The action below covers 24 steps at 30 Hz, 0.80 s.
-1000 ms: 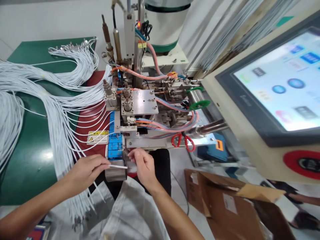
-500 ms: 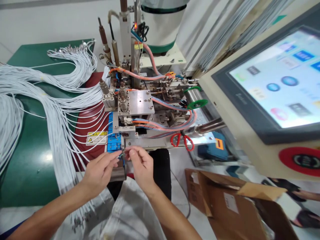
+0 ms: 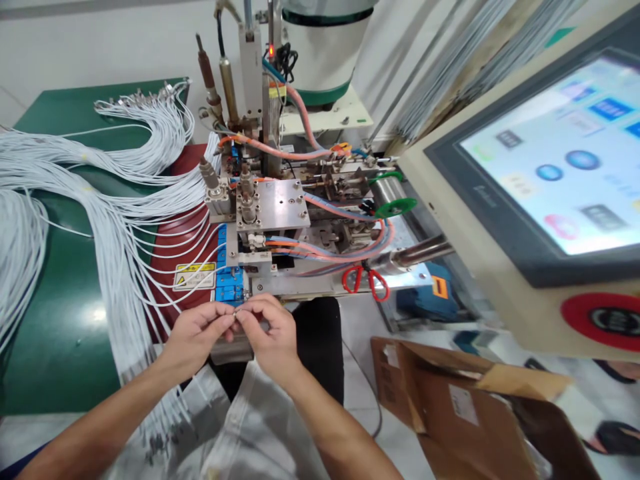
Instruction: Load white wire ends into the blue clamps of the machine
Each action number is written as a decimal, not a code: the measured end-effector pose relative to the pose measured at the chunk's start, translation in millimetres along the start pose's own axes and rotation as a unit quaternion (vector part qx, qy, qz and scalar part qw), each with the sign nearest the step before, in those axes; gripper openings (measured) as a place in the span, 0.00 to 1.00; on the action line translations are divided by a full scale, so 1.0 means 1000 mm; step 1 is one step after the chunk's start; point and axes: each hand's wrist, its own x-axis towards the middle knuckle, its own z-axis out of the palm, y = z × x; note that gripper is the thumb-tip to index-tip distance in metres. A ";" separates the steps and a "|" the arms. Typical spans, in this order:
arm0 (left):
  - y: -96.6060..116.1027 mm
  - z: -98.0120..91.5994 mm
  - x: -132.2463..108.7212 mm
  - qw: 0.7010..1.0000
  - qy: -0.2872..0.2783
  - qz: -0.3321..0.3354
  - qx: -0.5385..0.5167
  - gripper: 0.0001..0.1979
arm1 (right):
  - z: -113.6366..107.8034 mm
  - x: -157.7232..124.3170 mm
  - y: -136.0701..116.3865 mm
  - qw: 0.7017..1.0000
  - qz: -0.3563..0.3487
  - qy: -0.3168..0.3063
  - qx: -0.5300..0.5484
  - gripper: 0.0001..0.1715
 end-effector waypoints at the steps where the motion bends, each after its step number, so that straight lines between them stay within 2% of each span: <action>1: 0.000 0.001 0.000 1.000 0.002 -0.002 -0.017 0.07 | 0.002 -0.001 0.000 1.000 0.009 0.008 0.012 0.04; 6: 0.000 0.006 -0.001 0.996 0.041 0.010 -0.082 0.06 | 0.016 -0.002 -0.001 0.997 0.033 0.055 0.042 0.05; 11: -0.001 0.009 -0.002 0.992 0.086 0.027 -0.093 0.07 | 0.023 -0.002 -0.001 0.995 0.017 0.093 -0.016 0.06; 19: -0.003 0.008 -0.001 0.996 0.044 0.014 -0.080 0.08 | 0.012 0.005 -0.001 0.999 0.017 0.027 -0.024 0.04; 24: -0.002 0.006 -0.002 0.997 0.055 0.006 -0.049 0.07 | 0.011 0.006 -0.003 0.998 -0.017 0.013 -0.066 0.05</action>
